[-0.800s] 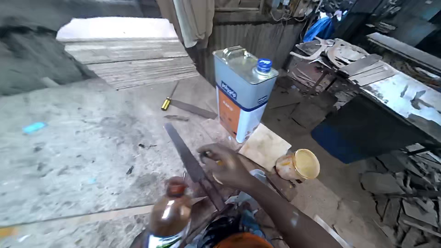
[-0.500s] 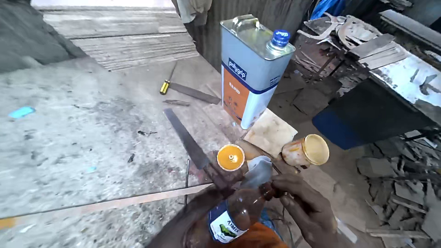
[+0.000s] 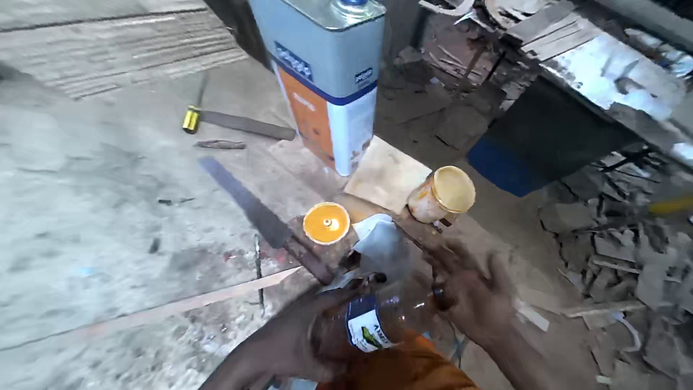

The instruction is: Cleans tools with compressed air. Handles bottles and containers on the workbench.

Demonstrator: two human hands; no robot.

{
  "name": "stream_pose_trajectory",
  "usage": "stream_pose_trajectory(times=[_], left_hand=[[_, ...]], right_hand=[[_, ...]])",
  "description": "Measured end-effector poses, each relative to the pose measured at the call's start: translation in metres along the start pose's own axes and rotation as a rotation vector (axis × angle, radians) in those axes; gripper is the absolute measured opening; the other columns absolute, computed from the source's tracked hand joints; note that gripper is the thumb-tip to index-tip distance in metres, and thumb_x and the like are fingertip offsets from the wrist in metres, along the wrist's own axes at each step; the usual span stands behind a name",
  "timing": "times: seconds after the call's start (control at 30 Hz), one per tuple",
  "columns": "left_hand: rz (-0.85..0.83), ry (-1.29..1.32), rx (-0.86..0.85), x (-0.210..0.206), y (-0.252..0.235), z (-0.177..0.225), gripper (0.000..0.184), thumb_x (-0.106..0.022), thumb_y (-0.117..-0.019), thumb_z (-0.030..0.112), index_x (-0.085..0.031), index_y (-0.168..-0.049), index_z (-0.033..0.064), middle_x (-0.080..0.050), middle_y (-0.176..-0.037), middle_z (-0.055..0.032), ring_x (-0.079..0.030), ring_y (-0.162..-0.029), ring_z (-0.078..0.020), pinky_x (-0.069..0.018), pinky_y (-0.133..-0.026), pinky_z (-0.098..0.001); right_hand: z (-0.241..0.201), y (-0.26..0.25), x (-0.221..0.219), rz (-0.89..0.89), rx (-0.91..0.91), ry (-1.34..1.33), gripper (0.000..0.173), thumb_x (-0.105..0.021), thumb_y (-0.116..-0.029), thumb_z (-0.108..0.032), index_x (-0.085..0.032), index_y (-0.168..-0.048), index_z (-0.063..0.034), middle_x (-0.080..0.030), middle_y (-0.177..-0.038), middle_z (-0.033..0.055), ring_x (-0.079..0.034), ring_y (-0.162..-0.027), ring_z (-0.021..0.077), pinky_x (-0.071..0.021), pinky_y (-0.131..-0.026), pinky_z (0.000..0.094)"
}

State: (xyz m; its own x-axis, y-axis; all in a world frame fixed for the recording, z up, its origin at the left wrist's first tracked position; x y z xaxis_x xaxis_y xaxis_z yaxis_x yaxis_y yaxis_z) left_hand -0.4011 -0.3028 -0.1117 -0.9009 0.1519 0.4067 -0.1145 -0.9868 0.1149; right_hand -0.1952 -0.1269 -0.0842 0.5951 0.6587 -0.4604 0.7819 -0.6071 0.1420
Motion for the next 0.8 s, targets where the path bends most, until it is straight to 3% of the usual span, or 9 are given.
stream_pose_trajectory(times=[0.1,0.23,0.33,0.4,0.5,0.57,0.63,0.7,0.8], left_hand=[[0.121,0.191,-0.106,-0.006,0.026,-0.007,0.092,-0.095,-0.0626,0.045,-0.058,-0.142,0.0154,-0.066,-0.134,-0.0022,-0.063,-0.123,-0.0131,-0.0541,-0.107,-0.0377],[0.592,0.391,-0.226,-0.016,0.084,0.024,0.073,-0.091,-0.0737,0.033,-0.058,-0.139,0.0273,-0.070,-0.124,0.0012,-0.068,-0.113,-0.0166,-0.0558,-0.101,-0.0402],[0.860,0.106,0.158,-0.044,0.158,-0.007,0.104,-0.094,-0.0658,0.046,-0.044,-0.150,0.0108,-0.057,-0.146,-0.0038,-0.054,-0.135,-0.0188,-0.0444,-0.116,-0.0408],[1.102,0.069,0.328,-0.057,0.186,-0.011,0.094,-0.095,-0.0655,0.039,-0.050,-0.137,-0.0017,-0.068,-0.127,-0.0027,-0.065,-0.119,-0.0136,-0.0549,-0.104,-0.0367],[1.355,0.014,0.346,-0.051,0.185,-0.009,0.093,-0.087,-0.0743,0.031,-0.033,-0.140,-0.0074,-0.063,-0.125,0.0030,-0.063,-0.115,-0.0031,-0.0542,-0.102,-0.0278],[1.435,-0.063,0.214,-0.030,0.190,-0.029,0.095,-0.078,-0.0829,0.031,-0.020,-0.147,-0.0088,-0.055,-0.133,-0.0027,-0.059,-0.122,-0.0068,-0.0500,-0.108,-0.0305],[1.463,-0.110,0.029,0.003,0.217,-0.071,0.090,-0.079,-0.0879,0.037,-0.028,-0.147,-0.0074,-0.058,-0.136,-0.0148,-0.060,-0.124,-0.0256,-0.0502,-0.108,-0.0471],[1.474,-0.187,0.036,0.022,0.230,-0.099,0.081,-0.072,-0.0921,0.035,-0.032,-0.143,-0.0124,-0.058,-0.134,-0.0236,-0.061,-0.124,-0.0328,-0.0510,-0.107,-0.0487],[1.344,-0.442,0.459,0.011,0.193,-0.078,0.037,-0.036,-0.1022,-0.003,-0.037,-0.127,-0.0309,-0.058,-0.122,-0.0369,-0.064,-0.114,-0.0320,-0.0540,-0.101,-0.0367]], right_hand=[[0.137,-0.019,0.051,0.290,-0.410,-0.058,0.048,-0.030,-0.1099,-0.039,-0.059,-0.131,-0.0077,-0.067,-0.122,0.0138,-0.069,-0.104,0.0281,-0.0582,-0.089,0.0470],[0.206,0.013,0.108,0.160,-0.620,0.203,0.038,-0.044,-0.1095,-0.029,-0.060,-0.130,-0.0002,-0.069,-0.116,0.0125,-0.070,-0.097,0.0204,-0.0583,-0.087,0.0371],[0.245,0.079,0.183,0.114,-0.740,0.452,0.039,-0.052,-0.1074,-0.033,-0.064,-0.127,-0.0017,-0.070,-0.110,0.0112,-0.068,-0.090,0.0178,-0.0582,-0.083,0.0368],[0.279,0.126,0.244,-0.010,-0.878,0.736,0.040,-0.054,-0.1060,-0.036,-0.067,-0.122,-0.0023,-0.070,-0.104,0.0121,-0.068,-0.087,0.0189,-0.0579,-0.080,0.0374],[0.296,0.189,0.305,-0.501,-1.194,1.277,0.043,-0.060,-0.1005,-0.034,-0.066,-0.126,-0.0008,-0.066,-0.125,0.0237,-0.063,-0.118,0.0387,-0.0472,-0.101,0.0603],[0.295,0.212,0.328,-0.640,-1.354,1.458,0.044,-0.063,-0.0969,-0.033,-0.066,-0.125,0.0008,-0.063,-0.131,0.0270,-0.058,-0.125,0.0456,-0.0441,-0.100,0.0692],[0.303,0.212,0.335,-0.550,-1.291,1.383,0.040,-0.060,-0.1004,-0.032,-0.067,-0.123,0.0002,-0.065,-0.127,0.0255,-0.061,-0.121,0.0423,-0.0455,-0.101,0.0641],[0.321,0.200,0.331,-0.406,-1.144,1.199,0.039,-0.057,-0.1036,-0.031,-0.067,-0.127,-0.0021,-0.068,-0.122,0.0219,-0.065,-0.115,0.0363,-0.0480,-0.102,0.0559],[0.355,0.171,0.315,-0.330,-1.009,1.070,0.039,-0.058,-0.1027,-0.036,-0.067,-0.129,-0.0090,-0.070,-0.121,0.0146,-0.068,-0.110,0.0294,-0.0521,-0.098,0.0532]])
Point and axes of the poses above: each hand's wrist, its own y-axis away from the middle knuckle, its own x-axis out of the back of the hand, z = x × y, the point moved 7 cm from there along -y, towards the middle knuckle
